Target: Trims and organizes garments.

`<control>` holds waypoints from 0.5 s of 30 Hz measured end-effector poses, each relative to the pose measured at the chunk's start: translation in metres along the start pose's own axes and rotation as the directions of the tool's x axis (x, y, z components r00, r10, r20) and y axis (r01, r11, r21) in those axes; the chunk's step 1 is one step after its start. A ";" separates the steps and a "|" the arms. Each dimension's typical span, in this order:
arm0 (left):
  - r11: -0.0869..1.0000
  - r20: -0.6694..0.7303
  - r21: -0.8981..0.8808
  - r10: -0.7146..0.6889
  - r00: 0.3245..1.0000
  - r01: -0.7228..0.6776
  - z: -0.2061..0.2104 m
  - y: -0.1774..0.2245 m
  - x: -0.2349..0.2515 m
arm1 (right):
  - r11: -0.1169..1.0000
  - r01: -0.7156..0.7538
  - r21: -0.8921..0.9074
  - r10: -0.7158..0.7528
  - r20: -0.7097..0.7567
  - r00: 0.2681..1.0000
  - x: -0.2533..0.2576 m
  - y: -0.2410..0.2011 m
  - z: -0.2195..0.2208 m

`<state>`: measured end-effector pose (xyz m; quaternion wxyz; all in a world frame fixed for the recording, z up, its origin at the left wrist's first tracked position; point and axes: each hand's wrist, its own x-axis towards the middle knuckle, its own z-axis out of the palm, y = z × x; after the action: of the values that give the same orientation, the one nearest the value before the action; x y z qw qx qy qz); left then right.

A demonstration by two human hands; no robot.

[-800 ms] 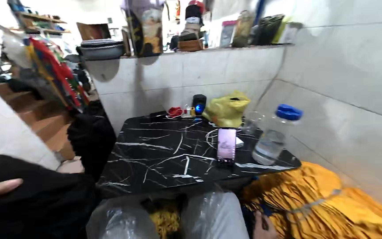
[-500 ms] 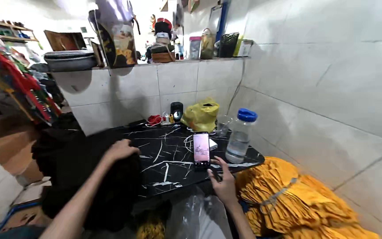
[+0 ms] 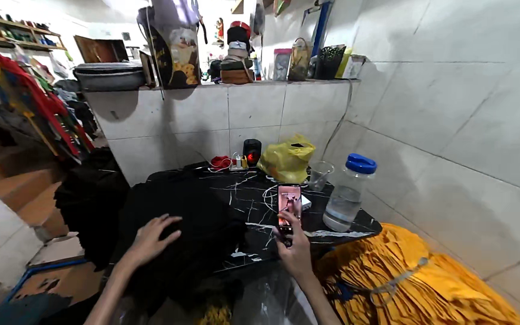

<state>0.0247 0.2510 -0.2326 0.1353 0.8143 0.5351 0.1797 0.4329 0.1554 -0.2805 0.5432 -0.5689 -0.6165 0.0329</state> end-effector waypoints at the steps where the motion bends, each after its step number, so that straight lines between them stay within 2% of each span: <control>1: 0.995 -0.018 0.099 -0.004 1.000 0.006 0.017 0.003 -0.016 | 0.999 0.029 0.027 -0.029 0.025 0.999 -0.003 -0.014 0.010; 3: 0.976 -0.073 0.214 0.064 0.995 -0.047 0.050 0.039 -0.049 | 0.991 0.118 0.066 -0.123 0.085 0.989 -0.008 -0.046 0.035; 5: 0.968 -0.039 0.159 0.203 0.978 -0.195 0.076 0.087 -0.084 | 0.982 0.179 0.060 -0.187 0.176 0.967 -0.014 -0.077 0.059; 7: 0.933 0.064 -0.135 0.345 0.936 -0.334 0.086 0.126 -0.119 | 0.985 0.174 0.011 -0.167 0.350 0.922 -0.014 -0.101 0.078; 9: 0.820 0.130 -0.481 0.415 0.900 -0.309 0.078 0.139 -0.133 | 0.990 0.099 -0.099 -0.023 0.581 0.814 -0.005 -0.107 0.090; 10: 0.769 0.065 -0.570 0.395 0.916 -0.291 0.067 0.134 -0.135 | 0.986 0.071 -0.149 0.044 0.650 0.758 -0.001 -0.103 0.096; 12: 0.880 -0.203 -0.395 0.196 0.959 -0.263 0.034 0.103 -0.132 | 0.981 0.047 -0.190 0.094 0.667 0.739 -0.001 -0.089 0.103; 13: 0.949 -0.350 -0.271 0.056 0.935 -0.159 0.020 0.079 -0.124 | 0.981 0.032 -0.193 0.103 0.650 0.753 -0.005 -0.086 0.104; 14: 0.985 -0.440 -0.175 -0.089 0.894 0.012 0.009 0.054 -0.114 | 0.979 0.021 -0.205 0.120 0.649 0.751 -0.009 -0.086 0.103; 15: 0.972 -0.465 -0.135 -0.235 0.853 0.194 0.005 0.030 -0.105 | 0.975 0.016 -0.220 0.136 0.653 0.745 -0.013 -0.088 0.103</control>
<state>0.0136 0.1427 -0.2400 0.0519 0.6736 0.6312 0.3810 0.2985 0.1744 -0.2726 0.2233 -0.5940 -0.7504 0.1849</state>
